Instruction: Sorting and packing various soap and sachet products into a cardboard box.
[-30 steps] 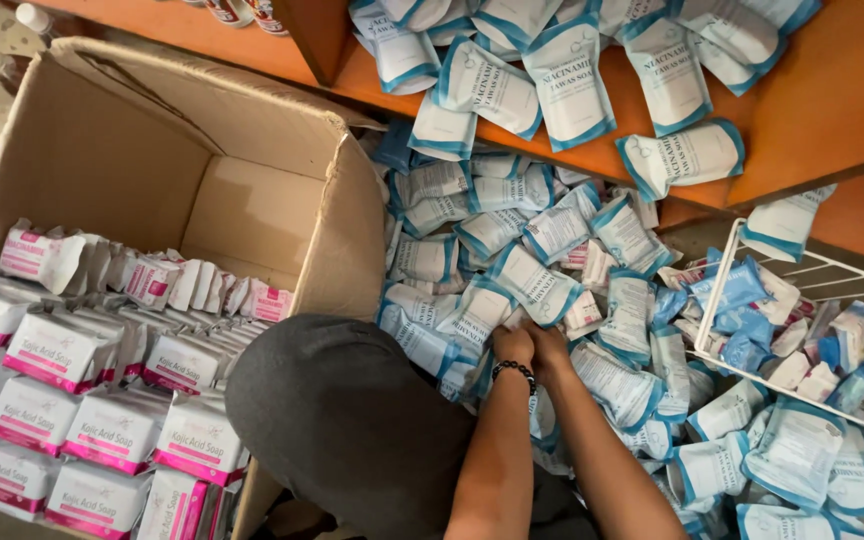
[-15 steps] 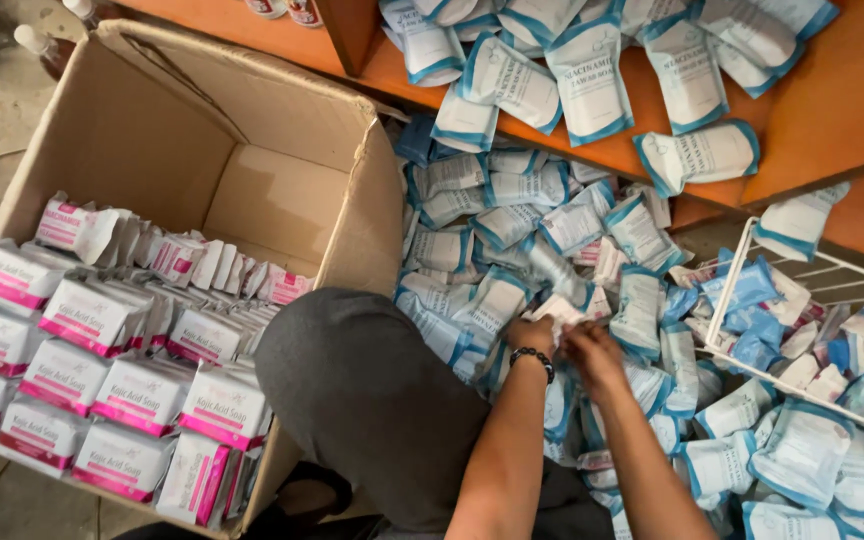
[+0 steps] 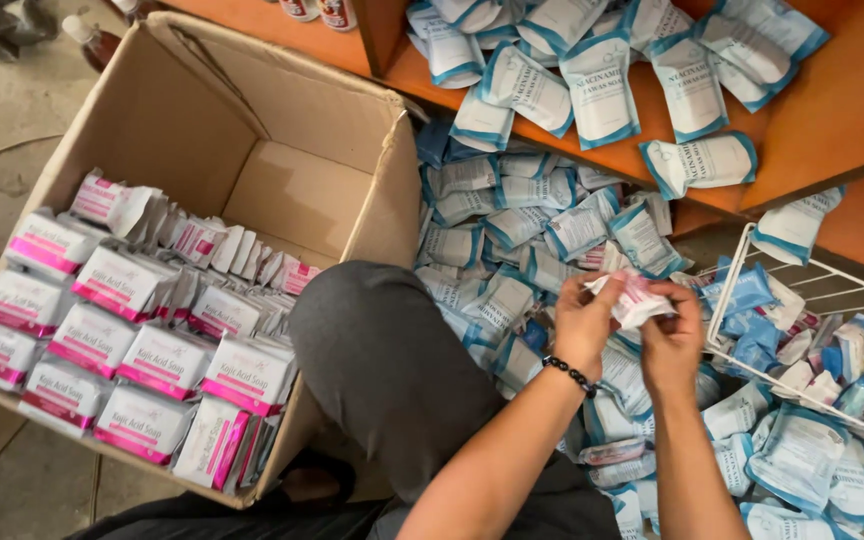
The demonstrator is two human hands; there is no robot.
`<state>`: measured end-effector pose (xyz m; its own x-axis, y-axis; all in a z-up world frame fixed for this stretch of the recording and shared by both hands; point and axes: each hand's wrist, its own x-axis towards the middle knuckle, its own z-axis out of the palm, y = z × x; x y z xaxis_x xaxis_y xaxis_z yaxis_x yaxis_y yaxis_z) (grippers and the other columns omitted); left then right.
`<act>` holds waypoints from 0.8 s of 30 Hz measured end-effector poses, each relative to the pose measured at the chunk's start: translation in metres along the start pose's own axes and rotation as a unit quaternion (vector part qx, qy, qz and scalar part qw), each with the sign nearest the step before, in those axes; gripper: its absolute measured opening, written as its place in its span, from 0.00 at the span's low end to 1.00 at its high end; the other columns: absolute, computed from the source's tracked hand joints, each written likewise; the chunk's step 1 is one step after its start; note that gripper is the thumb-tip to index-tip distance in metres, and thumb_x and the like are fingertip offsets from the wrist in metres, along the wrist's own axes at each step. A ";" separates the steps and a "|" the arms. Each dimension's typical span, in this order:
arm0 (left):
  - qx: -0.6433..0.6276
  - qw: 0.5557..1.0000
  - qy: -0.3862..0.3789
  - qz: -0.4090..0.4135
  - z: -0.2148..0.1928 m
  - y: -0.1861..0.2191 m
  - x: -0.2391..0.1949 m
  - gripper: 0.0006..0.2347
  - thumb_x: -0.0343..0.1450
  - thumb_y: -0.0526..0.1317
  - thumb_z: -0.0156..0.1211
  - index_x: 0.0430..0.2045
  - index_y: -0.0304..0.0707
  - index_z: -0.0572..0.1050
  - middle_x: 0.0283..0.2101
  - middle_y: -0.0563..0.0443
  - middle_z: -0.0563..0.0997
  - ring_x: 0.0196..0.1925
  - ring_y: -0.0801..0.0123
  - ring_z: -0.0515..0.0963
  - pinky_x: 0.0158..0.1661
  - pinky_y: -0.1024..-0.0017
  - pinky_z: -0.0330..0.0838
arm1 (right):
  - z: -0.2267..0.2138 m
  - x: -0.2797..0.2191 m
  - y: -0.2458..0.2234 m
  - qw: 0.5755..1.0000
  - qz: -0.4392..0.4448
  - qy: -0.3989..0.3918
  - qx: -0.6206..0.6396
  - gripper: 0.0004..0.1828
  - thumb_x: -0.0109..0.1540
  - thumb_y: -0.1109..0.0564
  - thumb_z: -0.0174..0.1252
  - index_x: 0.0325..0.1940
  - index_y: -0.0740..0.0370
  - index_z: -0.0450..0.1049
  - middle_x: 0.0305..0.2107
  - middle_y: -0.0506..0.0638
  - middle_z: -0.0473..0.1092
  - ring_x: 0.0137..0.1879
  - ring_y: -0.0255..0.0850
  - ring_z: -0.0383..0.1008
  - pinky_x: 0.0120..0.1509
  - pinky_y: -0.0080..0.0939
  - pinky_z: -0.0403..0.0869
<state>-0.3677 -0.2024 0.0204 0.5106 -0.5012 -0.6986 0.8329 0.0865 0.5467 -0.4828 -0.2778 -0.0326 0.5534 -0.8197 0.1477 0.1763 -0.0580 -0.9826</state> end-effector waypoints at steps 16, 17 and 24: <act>-0.138 0.961 -0.172 0.168 -0.079 0.134 -0.136 0.16 0.73 0.32 0.64 0.54 0.34 0.71 0.47 0.51 0.80 0.44 0.76 0.79 0.44 0.78 0.73 | 0.167 -0.010 -0.171 0.960 0.070 -0.079 0.258 0.24 0.71 0.43 0.52 0.62 0.63 0.67 0.46 0.50 0.75 0.52 0.38 0.77 0.58 0.38 0.78; -0.157 0.955 -0.177 0.180 -0.085 0.142 -0.145 0.15 0.72 0.31 0.64 0.53 0.34 0.71 0.47 0.51 0.80 0.45 0.76 0.79 0.46 0.77 0.73 | 0.166 -0.012 -0.165 0.976 0.055 -0.103 0.183 0.21 0.69 0.53 0.57 0.64 0.65 0.68 0.49 0.50 0.74 0.54 0.36 0.76 0.61 0.36 0.75; -0.077 0.937 -0.173 0.295 -0.155 0.220 -0.198 0.09 0.75 0.32 0.62 0.47 0.33 0.72 0.46 0.53 0.80 0.48 0.77 0.79 0.52 0.78 0.73 | 0.235 0.003 -0.218 0.957 0.038 -0.289 0.003 0.25 0.60 0.66 0.66 0.60 0.65 0.69 0.49 0.49 0.73 0.55 0.35 0.75 0.59 0.35 0.75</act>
<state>-0.2523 0.0493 0.2079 0.8141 -0.5736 -0.0902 0.4622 0.5462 0.6986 -0.3284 -0.1334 0.2089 0.9220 -0.3698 0.1145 0.1213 -0.0051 -0.9926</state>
